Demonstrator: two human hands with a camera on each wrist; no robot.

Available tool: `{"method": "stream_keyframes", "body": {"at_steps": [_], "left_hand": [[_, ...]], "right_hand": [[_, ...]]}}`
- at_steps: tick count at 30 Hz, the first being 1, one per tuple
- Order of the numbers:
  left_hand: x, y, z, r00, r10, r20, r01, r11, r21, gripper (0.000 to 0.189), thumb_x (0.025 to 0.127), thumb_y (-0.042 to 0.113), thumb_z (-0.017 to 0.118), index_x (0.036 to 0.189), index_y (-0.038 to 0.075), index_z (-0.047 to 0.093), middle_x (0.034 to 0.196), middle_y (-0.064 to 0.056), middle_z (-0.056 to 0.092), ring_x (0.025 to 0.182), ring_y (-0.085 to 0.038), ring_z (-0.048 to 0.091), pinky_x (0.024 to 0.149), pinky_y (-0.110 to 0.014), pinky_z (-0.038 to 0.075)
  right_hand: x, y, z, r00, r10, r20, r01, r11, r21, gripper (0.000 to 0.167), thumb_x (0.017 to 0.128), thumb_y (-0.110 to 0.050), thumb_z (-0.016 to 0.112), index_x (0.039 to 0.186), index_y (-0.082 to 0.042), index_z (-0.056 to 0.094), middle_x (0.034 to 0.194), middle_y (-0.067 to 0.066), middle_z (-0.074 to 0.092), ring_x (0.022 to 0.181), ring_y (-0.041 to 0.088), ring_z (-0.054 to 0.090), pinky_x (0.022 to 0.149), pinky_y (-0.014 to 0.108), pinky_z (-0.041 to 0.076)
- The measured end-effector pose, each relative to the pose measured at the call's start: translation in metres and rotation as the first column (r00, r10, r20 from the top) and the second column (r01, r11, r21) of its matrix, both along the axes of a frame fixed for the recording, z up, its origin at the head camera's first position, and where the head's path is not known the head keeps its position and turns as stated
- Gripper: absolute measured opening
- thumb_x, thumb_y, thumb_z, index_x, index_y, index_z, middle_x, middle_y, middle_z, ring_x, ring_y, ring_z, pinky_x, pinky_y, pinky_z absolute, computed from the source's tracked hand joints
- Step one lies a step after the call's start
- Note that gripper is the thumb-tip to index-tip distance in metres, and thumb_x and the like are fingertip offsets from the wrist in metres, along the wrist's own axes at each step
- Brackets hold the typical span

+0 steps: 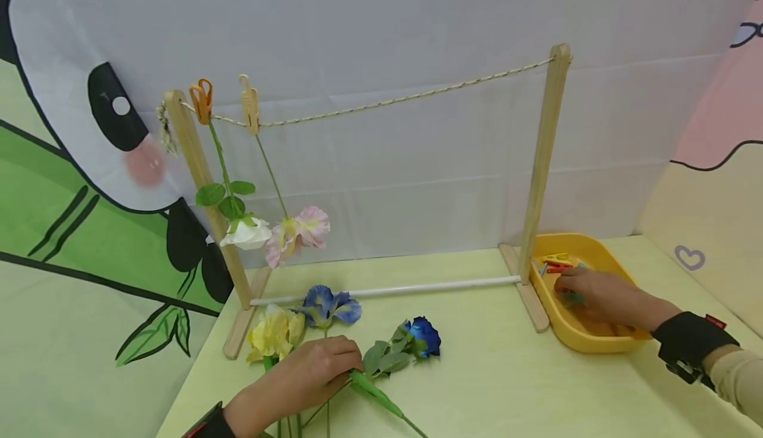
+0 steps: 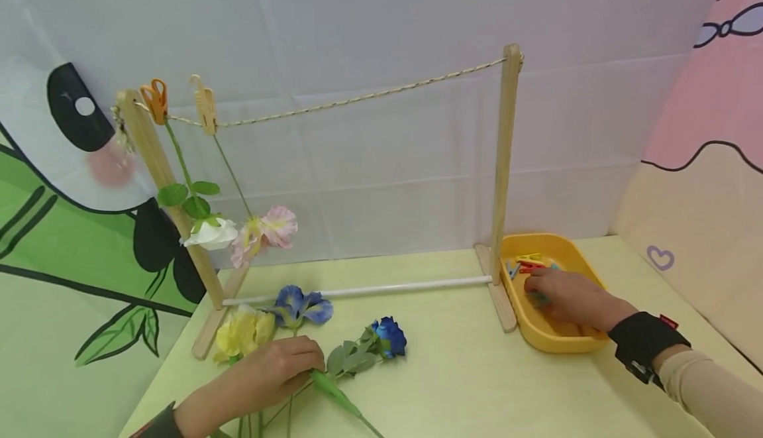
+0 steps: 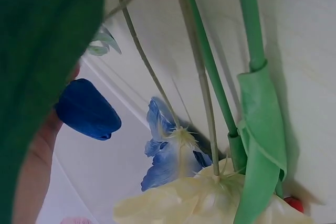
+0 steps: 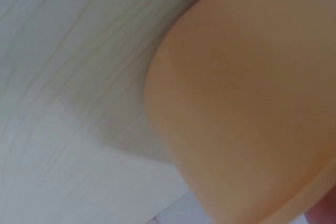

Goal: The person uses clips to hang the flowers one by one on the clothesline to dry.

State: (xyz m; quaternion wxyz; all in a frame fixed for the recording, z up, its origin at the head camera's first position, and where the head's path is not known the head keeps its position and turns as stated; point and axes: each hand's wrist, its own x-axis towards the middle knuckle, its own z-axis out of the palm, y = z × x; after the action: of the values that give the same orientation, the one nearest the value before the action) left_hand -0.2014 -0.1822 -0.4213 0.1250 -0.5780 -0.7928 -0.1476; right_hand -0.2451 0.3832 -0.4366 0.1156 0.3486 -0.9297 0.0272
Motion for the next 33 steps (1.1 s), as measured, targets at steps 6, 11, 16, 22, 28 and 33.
{"method": "stream_keyframes", "body": {"at_steps": [6, 11, 16, 22, 28, 33], "left_hand": [[-0.002, -0.001, 0.001, 0.995, 0.089, 0.050, -0.083, 0.992, -0.097, 0.033, 0.086, -0.010, 0.074, 0.109, 0.015, 0.071, 0.107, 0.004, 0.065, 0.098, -0.009, 0.064, 0.080, -0.017, 0.052], [0.007, 0.017, 0.002, 0.997, 0.035, 0.065, -0.031, 0.998, -0.057, 0.042, 0.078, -0.007, 0.068, 0.114, 0.014, 0.067, 0.119, 0.002, 0.059, 0.102, -0.012, 0.054, 0.083, -0.021, 0.049], [0.019, 0.044, -0.001, 0.982, -0.079, 0.171, 0.102, 0.986, -0.133, 0.024, 0.096, 0.018, 0.072, 0.119, 0.018, 0.068, 0.118, 0.008, 0.060, 0.105, -0.004, 0.053, 0.090, -0.013, 0.043], [0.020, 0.056, -0.013, 0.963, -0.116, 0.242, 0.181, 0.947, -0.266, 0.017, 0.105, 0.026, 0.064, 0.120, 0.023, 0.069, 0.112, 0.013, 0.065, 0.100, 0.004, 0.056, 0.085, -0.006, 0.040], [0.021, 0.058, -0.018, 0.917, -0.090, 0.388, 0.201, 0.946, -0.256, 0.018, 0.107, 0.033, 0.059, 0.119, 0.024, 0.070, 0.112, 0.015, 0.064, 0.097, 0.009, 0.057, 0.083, -0.004, 0.041], [0.026, 0.063, -0.019, 0.898, -0.120, 0.423, 0.243, 0.937, -0.250, 0.019, 0.107, 0.035, 0.056, 0.117, 0.024, 0.069, 0.108, 0.015, 0.064, 0.092, 0.010, 0.055, 0.080, -0.004, 0.040]], "right_hand": [[0.000, -0.004, 0.001, 0.999, -0.013, 0.041, 0.012, 1.000, 0.021, 0.034, 0.079, -0.008, 0.087, 0.109, -0.008, 0.072, 0.109, 0.004, 0.067, 0.094, 0.024, 0.066, 0.083, 0.045, 0.059], [-0.002, -0.004, 0.000, 1.000, 0.012, 0.011, -0.012, 1.000, 0.025, 0.028, 0.081, -0.009, 0.087, 0.105, -0.009, 0.072, 0.104, 0.003, 0.066, 0.087, 0.020, 0.065, 0.078, 0.040, 0.060], [-0.005, -0.003, -0.001, 0.998, 0.055, -0.018, -0.055, 0.998, -0.001, 0.025, 0.080, -0.007, 0.087, 0.100, -0.010, 0.072, 0.099, 0.002, 0.065, 0.081, 0.017, 0.062, 0.070, 0.034, 0.058], [-0.006, -0.008, 0.001, 0.999, 0.035, -0.004, -0.035, 0.999, -0.006, 0.020, 0.080, -0.006, 0.085, 0.094, -0.010, 0.071, 0.089, -0.001, 0.063, 0.074, 0.011, 0.055, 0.065, 0.030, 0.055], [-0.009, -0.010, 0.002, 0.999, 0.017, 0.032, -0.017, 1.000, 0.005, 0.017, 0.081, -0.005, 0.084, 0.088, -0.012, 0.069, 0.081, -0.006, 0.058, 0.070, 0.007, 0.048, 0.063, 0.029, 0.051], [-0.010, -0.009, 0.004, 0.995, -0.025, 0.098, 0.025, 1.000, -0.002, 0.014, 0.084, -0.010, 0.084, 0.090, -0.012, 0.072, 0.084, -0.008, 0.060, 0.073, 0.006, 0.050, 0.067, 0.031, 0.053]]}}
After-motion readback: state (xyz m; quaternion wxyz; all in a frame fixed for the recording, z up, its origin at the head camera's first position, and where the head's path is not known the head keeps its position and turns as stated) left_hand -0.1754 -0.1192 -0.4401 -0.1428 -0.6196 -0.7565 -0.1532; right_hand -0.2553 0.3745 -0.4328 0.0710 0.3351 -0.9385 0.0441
